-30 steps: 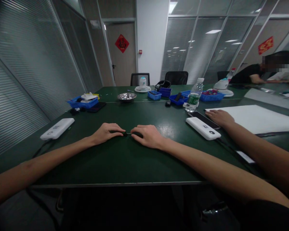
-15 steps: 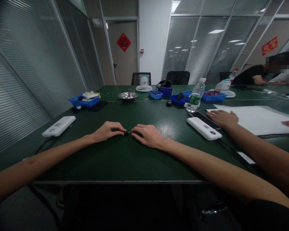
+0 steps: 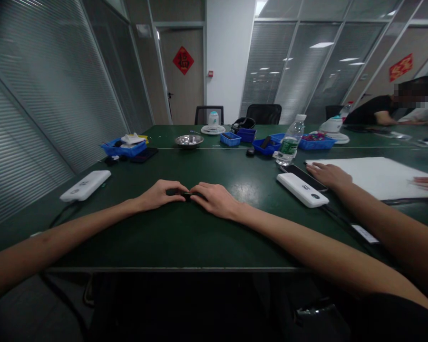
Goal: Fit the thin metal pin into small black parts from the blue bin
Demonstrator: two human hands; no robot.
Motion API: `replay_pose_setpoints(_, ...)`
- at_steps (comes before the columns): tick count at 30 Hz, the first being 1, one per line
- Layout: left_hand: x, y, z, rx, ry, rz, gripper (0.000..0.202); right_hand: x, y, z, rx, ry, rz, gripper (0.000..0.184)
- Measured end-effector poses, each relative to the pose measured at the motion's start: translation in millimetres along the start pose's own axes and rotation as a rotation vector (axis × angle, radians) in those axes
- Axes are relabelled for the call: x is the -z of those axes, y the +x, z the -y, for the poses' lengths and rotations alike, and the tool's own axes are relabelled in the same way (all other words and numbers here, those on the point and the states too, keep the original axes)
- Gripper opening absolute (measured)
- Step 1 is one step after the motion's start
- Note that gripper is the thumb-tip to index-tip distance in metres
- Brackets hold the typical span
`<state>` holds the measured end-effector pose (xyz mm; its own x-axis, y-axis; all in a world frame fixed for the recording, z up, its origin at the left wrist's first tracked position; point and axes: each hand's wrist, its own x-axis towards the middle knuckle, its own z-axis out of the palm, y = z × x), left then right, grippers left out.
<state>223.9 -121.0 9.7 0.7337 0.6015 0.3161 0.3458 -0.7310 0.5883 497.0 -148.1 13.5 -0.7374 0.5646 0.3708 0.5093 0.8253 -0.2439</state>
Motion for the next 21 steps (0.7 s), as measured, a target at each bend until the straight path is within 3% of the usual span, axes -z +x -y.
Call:
replay_pose_setpoints(6, 2.4, 2, 1, 0.124, -0.034, -0.042, 0.073, 0, 1, -6, -0.291, -0.002, -0.066, 0.030)
replay_pose_setpoints(12, 6.6, 1, 2, -0.014, 0.126, -0.029, 0.025, 5, -1, -4, -0.504, -0.074, -0.051, 0.032)
replay_pose_setpoints(16, 8.2, 7, 13, -0.041, 0.163, -0.024, 0.021, 6, -1, -3, -0.525, -0.076, -0.043, 0.032)
replay_pose_setpoints(21, 17.0, 9, 28, -0.010, 0.239, 0.016, 0.029, 7, -1, -1, -0.525, -0.076, -0.050, 0.032)
